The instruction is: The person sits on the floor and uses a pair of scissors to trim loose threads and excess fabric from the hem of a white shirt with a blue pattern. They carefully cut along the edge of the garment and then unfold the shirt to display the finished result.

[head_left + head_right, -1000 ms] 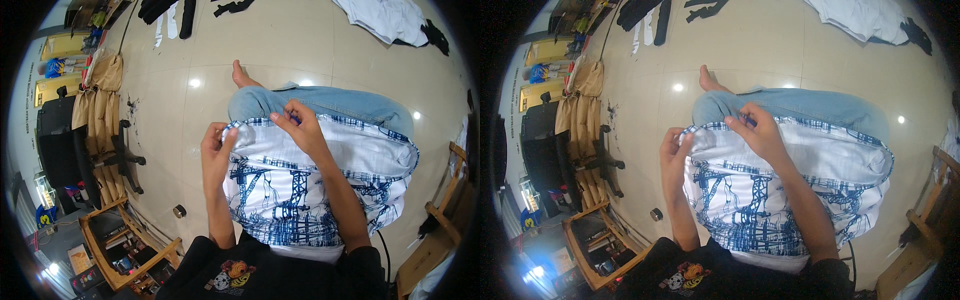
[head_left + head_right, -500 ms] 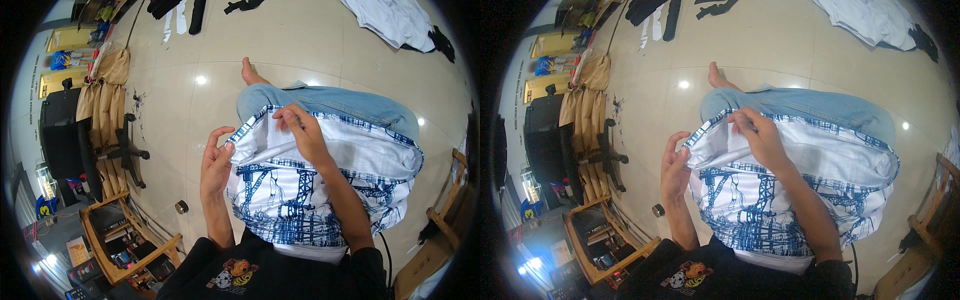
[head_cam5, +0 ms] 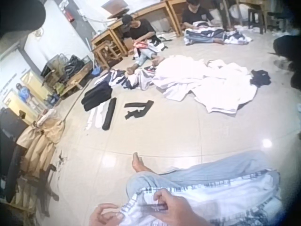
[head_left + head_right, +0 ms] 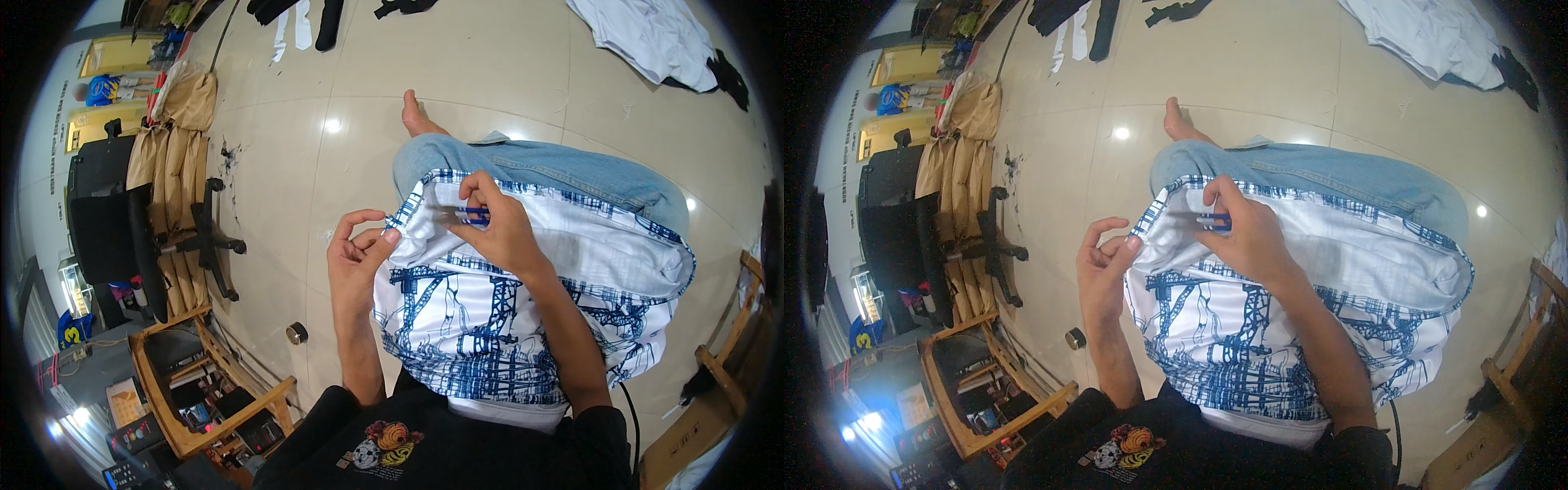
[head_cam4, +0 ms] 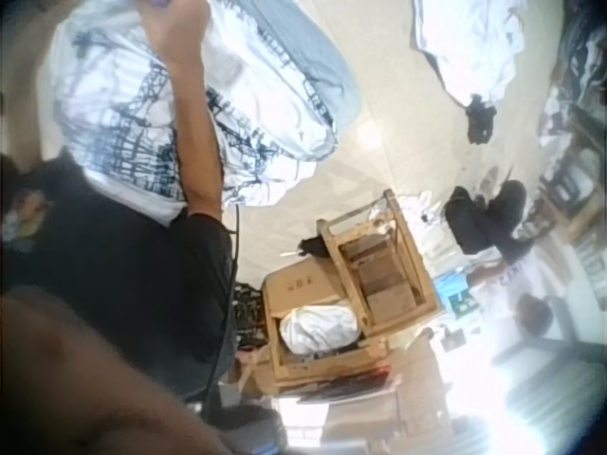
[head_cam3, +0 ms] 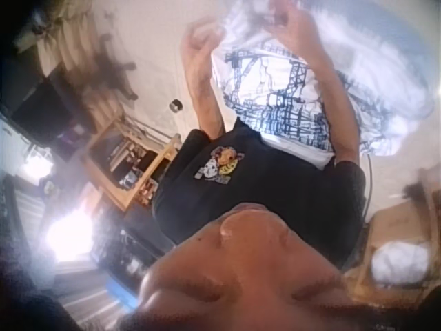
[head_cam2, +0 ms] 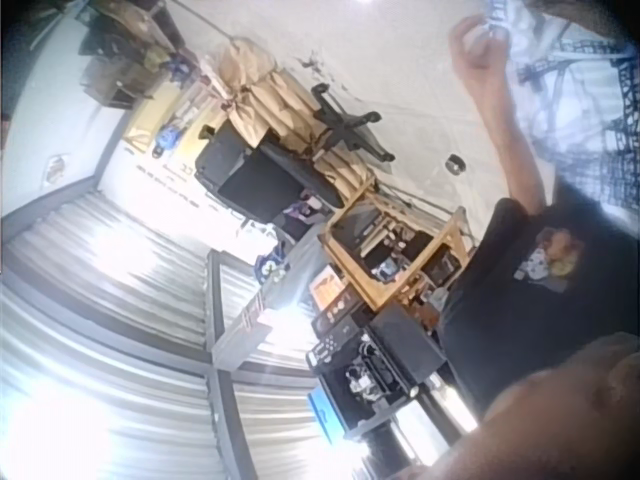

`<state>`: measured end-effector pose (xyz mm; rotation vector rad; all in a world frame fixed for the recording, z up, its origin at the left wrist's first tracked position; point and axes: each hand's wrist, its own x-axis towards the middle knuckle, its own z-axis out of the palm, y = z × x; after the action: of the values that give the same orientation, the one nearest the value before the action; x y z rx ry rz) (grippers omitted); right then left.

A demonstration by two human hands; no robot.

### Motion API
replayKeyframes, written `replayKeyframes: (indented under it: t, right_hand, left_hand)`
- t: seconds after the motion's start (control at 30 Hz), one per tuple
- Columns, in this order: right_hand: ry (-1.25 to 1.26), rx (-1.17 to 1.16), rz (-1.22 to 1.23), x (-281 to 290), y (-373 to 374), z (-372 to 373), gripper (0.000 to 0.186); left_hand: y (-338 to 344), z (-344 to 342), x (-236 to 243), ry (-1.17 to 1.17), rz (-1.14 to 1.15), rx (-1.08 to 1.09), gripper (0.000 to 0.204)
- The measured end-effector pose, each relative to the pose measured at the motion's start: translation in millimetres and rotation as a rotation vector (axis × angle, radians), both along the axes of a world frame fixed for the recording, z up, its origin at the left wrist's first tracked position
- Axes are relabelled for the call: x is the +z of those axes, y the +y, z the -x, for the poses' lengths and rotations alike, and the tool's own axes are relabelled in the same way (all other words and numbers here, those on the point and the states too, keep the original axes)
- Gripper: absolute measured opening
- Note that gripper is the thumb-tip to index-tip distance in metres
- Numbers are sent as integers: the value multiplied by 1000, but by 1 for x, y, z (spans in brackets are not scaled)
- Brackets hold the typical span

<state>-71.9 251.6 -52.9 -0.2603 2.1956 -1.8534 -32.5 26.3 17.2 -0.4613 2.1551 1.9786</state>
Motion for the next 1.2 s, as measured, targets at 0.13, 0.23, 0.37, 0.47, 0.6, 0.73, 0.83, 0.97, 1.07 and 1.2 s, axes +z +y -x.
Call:
replayKeyframes:
  t: [0.13,0.23,0.37,0.47,0.6,0.73,0.83,0.97,1.07,1.2]
  right_hand:
    - [22,-61,157,0,2,3,37]
    - [7,-27,271,3,6,4,37]
    - [-2,39,384,3,9,2,33]
    - [-32,90,328,11,13,2,29]
    - [-46,110,312,12,13,2,26]
    - [0,98,335,6,12,1,25]
    - [37,67,344,3,10,0,24]
    - [63,84,338,3,9,2,21]
    - [48,43,327,-2,13,1,23]
    - [9,-247,472,-5,8,7,26]
  left_hand:
    - [-1,-1,3,15,-45,17,36]
    - [9,1,11,-11,-147,19,34]
    - [12,1,12,-20,-154,-13,33]
    - [12,0,10,-28,-176,-36,32]
    - [15,1,9,-47,-156,-53,32]
    - [14,0,7,-43,-153,-64,32]
    - [14,1,8,-49,-165,-59,32]
    - [13,0,5,-52,-147,-58,32]
    - [10,-1,2,-44,-150,-57,32]
    - [9,0,4,-40,-199,52,31]
